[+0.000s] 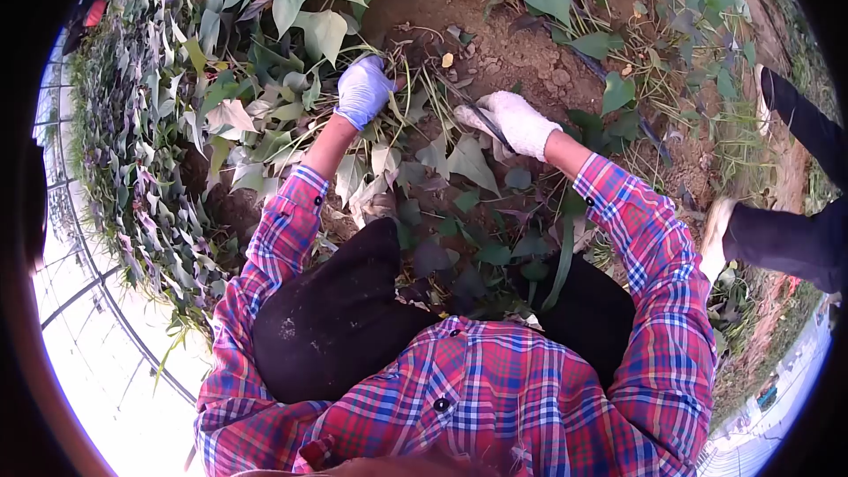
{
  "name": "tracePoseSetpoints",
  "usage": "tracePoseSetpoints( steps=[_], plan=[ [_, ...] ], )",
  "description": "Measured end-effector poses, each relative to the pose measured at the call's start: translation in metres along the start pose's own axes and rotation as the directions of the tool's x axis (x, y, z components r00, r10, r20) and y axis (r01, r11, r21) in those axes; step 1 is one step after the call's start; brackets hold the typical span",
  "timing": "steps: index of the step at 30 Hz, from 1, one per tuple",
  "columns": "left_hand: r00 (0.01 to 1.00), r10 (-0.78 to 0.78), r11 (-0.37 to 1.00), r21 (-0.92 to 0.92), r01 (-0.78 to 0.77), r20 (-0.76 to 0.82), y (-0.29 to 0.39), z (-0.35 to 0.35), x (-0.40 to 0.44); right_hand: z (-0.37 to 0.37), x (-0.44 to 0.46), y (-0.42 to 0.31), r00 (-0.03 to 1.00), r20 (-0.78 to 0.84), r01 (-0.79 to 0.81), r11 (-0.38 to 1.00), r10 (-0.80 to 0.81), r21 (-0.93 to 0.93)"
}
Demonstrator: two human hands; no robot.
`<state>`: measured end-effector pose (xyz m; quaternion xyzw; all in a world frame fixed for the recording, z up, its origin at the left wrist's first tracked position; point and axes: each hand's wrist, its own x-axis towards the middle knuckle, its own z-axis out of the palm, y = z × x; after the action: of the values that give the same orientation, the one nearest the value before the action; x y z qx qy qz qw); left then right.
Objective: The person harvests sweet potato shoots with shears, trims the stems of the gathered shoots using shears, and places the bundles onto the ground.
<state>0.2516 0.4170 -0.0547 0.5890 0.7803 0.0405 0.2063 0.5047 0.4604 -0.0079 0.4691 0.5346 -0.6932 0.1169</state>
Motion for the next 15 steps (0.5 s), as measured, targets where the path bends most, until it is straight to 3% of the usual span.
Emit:
tracePoseSetpoints(
  steps=[3, 5, 6, 7, 8, 9, 10, 13, 14, 15],
  plan=[
    [0.995, -0.057, 0.998, -0.026, 0.055, -0.081, -0.008, 0.0, -0.011, 0.006, -0.011, -0.006, 0.999, 0.047, -0.01, 0.998, 0.013, -0.059],
    [0.988, -0.129, 0.986, -0.116, 0.119, -0.083, -0.025, -0.007, -0.023, 0.008, -0.014, -0.004, 0.995, 0.103, -0.011, 0.999, 0.006, 0.047],
    [0.977, -0.196, 0.913, -0.378, 0.151, -0.081, -0.049, 0.001, -0.029, 0.008, -0.017, -0.004, 0.99, 0.135, -0.045, 0.991, 0.027, 0.127],
    [0.968, -0.247, 0.583, -0.791, 0.185, 0.045, -0.044, -0.023, -0.048, 0.007, -0.02, -0.003, 0.985, 0.167, -0.08, 0.976, 0.046, 0.205],
    [0.965, -0.245, 0.436, -0.88, 0.191, 0.089, -0.071, -0.027, -0.059, 0.005, -0.025, -0.005, 0.985, 0.171, -0.052, 0.977, 0.017, 0.207],
    [0.977, -0.211, 0.314, -0.945, 0.096, 0.03, -0.072, -0.048, -0.078, 0.004, -0.026, -0.002, 0.986, 0.168, -0.05, 0.976, 0.014, 0.211],
    [0.98, -0.184, 0.311, -0.95, -0.017, -0.078, -0.059, -0.076, -0.097, 0.003, -0.026, 0.003, 0.99, 0.139, -0.039, 0.981, 0.012, 0.192],
    [0.973, -0.181, 0.416, -0.908, -0.055, -0.142, -0.115, -0.076, -0.128, 0.002, -0.022, 0.016, 0.994, 0.11, -0.003, 0.981, -0.019, 0.195],
    [0.961, -0.102, 0.553, -0.818, -0.161, -0.258, -0.109, -0.085, -0.134, 0.004, -0.02, 0.015, 0.994, 0.11, 0.003, 0.981, -0.025, 0.196],
    [0.962, -0.192, 0.452, -0.888, -0.087, -0.192, -0.1, -0.09, -0.141, 0.007, -0.021, 0.01, 0.993, 0.106, -0.076, 0.96, 0.049, 0.269]
  ],
)
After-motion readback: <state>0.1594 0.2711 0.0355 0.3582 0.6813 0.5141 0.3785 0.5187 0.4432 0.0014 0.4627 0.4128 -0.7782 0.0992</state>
